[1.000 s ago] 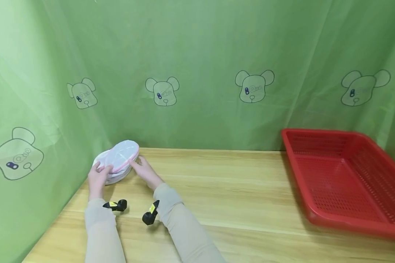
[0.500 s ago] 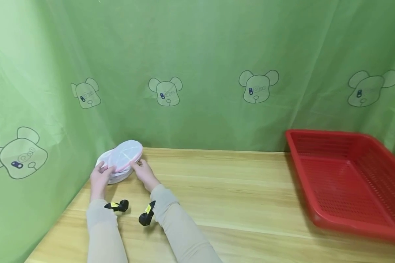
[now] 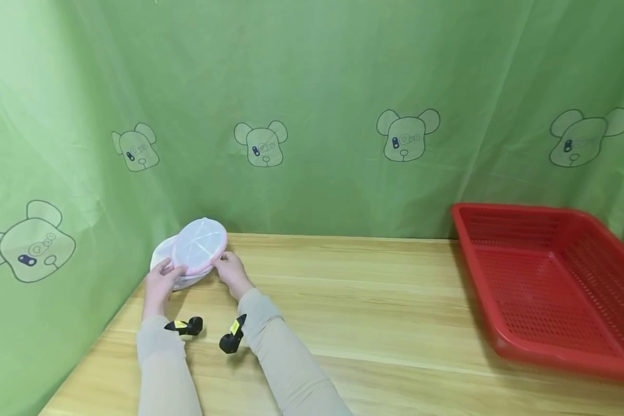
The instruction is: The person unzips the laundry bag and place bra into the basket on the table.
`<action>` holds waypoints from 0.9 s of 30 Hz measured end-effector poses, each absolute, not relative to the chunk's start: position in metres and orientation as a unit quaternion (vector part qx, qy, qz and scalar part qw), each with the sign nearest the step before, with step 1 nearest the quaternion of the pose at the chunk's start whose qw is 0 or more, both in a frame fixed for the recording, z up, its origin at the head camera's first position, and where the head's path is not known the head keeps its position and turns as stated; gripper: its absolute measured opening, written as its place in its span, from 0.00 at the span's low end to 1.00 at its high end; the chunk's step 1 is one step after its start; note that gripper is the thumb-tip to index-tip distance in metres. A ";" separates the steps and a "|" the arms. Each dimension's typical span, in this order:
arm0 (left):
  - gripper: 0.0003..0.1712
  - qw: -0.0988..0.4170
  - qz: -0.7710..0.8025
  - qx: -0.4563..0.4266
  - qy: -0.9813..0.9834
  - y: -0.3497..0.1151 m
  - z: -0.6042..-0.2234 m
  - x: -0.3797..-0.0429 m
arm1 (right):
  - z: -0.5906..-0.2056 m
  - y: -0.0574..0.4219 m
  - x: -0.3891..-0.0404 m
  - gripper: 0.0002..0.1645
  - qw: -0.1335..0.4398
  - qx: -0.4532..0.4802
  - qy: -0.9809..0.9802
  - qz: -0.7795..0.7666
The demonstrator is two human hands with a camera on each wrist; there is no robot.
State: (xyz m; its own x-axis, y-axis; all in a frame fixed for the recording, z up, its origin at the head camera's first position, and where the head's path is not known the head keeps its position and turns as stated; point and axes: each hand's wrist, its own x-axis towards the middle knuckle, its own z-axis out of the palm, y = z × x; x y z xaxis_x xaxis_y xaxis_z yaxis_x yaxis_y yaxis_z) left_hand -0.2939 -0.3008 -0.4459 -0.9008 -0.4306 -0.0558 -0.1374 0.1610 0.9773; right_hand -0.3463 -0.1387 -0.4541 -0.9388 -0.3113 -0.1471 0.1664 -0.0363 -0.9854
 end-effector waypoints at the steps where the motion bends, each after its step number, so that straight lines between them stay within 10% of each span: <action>1: 0.43 0.116 -0.620 0.187 -0.753 -0.301 -0.446 -0.294 | -0.454 -0.138 -0.346 0.18 0.166 -0.052 0.674 -0.718; 27: 0.37 0.092 -0.647 0.180 -0.736 -0.287 -0.442 -0.305 | -0.450 -0.106 -0.345 0.15 0.149 -0.026 0.658 -0.737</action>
